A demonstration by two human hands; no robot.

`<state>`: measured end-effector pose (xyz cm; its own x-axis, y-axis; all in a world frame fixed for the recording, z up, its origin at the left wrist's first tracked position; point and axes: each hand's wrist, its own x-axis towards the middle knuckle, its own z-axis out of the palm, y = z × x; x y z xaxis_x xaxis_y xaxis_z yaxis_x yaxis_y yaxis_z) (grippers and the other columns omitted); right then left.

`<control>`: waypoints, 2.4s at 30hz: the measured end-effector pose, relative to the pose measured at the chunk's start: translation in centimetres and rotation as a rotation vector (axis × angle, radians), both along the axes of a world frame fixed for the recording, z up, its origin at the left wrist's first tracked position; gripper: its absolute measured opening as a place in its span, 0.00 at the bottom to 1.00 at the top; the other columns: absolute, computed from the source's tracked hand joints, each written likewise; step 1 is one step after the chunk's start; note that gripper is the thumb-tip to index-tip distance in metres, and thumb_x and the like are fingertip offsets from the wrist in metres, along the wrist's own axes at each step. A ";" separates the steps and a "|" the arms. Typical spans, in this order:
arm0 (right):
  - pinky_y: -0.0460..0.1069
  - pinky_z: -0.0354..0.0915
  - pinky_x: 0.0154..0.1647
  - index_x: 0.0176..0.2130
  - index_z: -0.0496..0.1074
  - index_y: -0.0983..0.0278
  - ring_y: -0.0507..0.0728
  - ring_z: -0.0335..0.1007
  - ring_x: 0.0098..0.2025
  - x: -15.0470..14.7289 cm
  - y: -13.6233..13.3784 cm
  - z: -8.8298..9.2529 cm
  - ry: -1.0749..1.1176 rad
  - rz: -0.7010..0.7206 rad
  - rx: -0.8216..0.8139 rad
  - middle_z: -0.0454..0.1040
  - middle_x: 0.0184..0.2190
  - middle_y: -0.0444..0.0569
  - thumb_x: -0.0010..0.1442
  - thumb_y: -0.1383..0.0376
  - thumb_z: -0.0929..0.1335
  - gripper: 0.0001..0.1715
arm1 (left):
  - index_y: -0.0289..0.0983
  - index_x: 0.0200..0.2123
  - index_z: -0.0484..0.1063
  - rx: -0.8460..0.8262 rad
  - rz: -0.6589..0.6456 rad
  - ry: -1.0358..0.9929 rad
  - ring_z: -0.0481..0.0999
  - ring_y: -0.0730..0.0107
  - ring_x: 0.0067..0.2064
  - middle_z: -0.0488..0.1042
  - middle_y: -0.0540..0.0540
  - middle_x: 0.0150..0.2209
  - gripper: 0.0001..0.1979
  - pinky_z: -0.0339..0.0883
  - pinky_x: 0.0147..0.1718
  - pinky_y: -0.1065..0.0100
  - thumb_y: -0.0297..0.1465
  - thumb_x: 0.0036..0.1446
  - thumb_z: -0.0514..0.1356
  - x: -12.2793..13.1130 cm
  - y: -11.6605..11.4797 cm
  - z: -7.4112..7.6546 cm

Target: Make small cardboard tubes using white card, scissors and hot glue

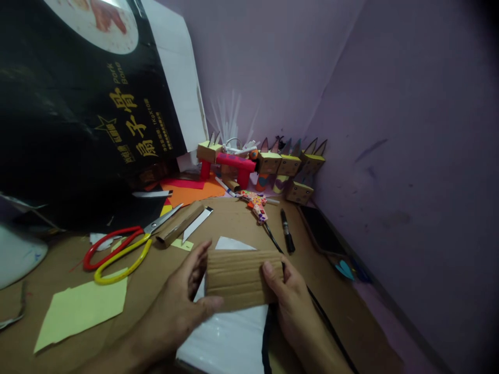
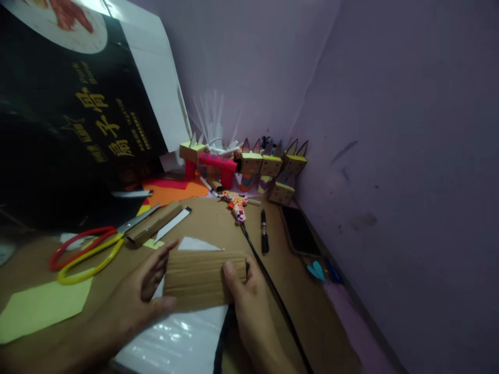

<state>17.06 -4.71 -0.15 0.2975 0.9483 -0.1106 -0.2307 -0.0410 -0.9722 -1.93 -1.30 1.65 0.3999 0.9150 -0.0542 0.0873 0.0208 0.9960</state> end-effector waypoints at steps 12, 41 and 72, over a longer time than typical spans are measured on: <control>0.52 0.62 0.48 0.47 0.67 0.61 0.61 0.66 0.49 -1.5 -0.8 -0.1 0.059 -0.070 0.001 0.73 0.45 0.50 0.52 0.52 0.69 0.26 | 0.36 0.50 0.63 -0.131 0.094 -0.135 0.70 0.62 0.50 0.73 0.43 0.47 0.19 0.65 0.47 0.68 0.38 0.58 0.55 1.4 -1.3 0.2; 0.51 0.65 0.37 0.39 0.70 0.65 0.58 0.70 0.36 -1.7 -2.1 -0.5 0.225 0.097 -0.007 0.74 0.33 0.50 0.45 0.57 0.73 0.22 | 0.39 0.38 0.68 -0.091 0.279 -0.011 0.74 0.66 0.31 0.76 0.50 0.31 0.20 0.69 0.28 0.72 0.43 0.44 0.63 1.6 -1.4 1.3; 0.50 0.65 0.39 0.33 0.76 0.65 0.58 0.71 0.34 -2.1 -2.1 0.2 0.129 0.066 0.087 0.76 0.30 0.50 0.51 0.52 0.69 0.18 | 0.36 0.32 0.77 -0.284 0.244 -0.087 0.77 0.54 0.34 0.79 0.45 0.29 0.20 0.72 0.33 0.62 0.46 0.41 0.65 1.7 -1.7 1.0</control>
<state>15.00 -6.79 0.07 0.2233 0.9729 -0.0603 -0.3538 0.0232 -0.9350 -0.22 -3.02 2.67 0.1869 0.9370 -0.2950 -0.0387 0.3071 0.9509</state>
